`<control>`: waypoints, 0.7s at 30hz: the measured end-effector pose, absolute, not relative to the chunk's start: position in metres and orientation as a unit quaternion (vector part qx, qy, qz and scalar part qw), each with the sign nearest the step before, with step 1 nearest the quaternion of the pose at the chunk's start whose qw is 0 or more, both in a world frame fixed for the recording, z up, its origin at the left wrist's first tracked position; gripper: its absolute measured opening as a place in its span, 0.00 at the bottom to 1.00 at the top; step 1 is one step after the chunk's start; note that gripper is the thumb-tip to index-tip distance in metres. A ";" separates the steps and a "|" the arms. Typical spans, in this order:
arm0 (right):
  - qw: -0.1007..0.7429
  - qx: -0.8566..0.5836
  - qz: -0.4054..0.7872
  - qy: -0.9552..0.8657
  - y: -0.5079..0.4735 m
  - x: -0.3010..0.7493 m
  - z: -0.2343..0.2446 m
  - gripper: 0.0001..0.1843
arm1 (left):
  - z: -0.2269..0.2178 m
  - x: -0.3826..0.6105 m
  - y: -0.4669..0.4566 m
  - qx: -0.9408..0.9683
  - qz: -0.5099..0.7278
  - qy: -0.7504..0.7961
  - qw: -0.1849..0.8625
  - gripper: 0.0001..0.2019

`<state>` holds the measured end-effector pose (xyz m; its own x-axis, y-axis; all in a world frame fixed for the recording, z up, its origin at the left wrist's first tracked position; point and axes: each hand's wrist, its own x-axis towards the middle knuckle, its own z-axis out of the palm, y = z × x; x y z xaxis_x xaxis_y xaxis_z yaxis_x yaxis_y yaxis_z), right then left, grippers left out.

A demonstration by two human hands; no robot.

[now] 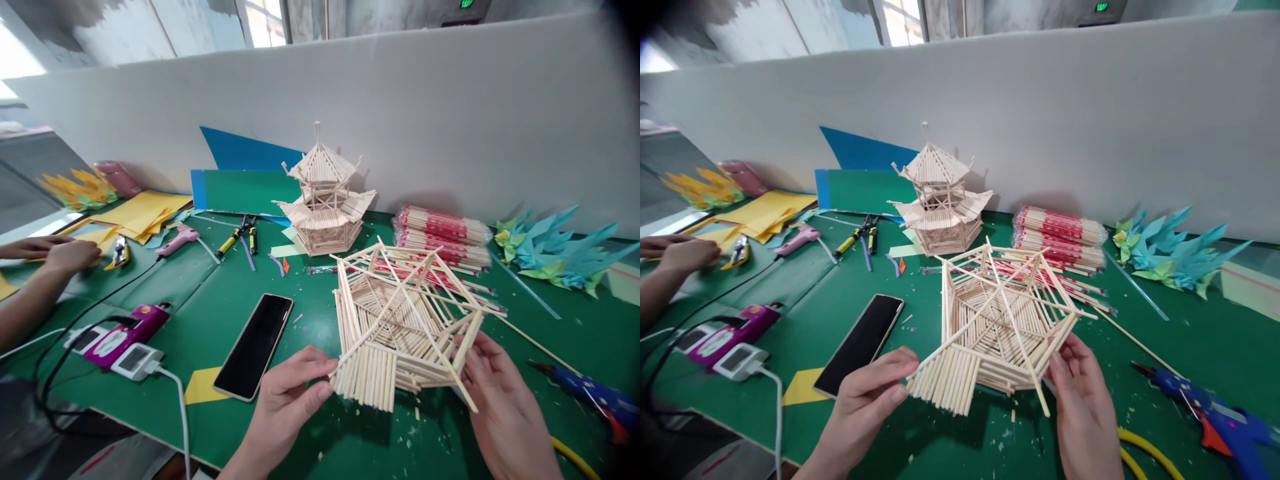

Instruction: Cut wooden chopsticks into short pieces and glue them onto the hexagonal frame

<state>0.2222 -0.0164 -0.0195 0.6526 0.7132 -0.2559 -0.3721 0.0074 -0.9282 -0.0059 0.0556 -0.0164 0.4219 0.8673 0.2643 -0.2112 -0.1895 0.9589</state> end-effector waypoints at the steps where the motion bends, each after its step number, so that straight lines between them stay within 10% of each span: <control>1: 0.695 -0.586 0.389 -0.146 -0.016 0.222 -0.019 0.22 | -0.016 -0.006 0.056 0.614 0.467 0.267 0.578 0.14; 21: 0.715 -0.579 0.370 -0.129 -0.021 0.227 -0.028 0.20 | -0.017 -0.007 0.048 0.563 0.461 0.339 0.597 0.13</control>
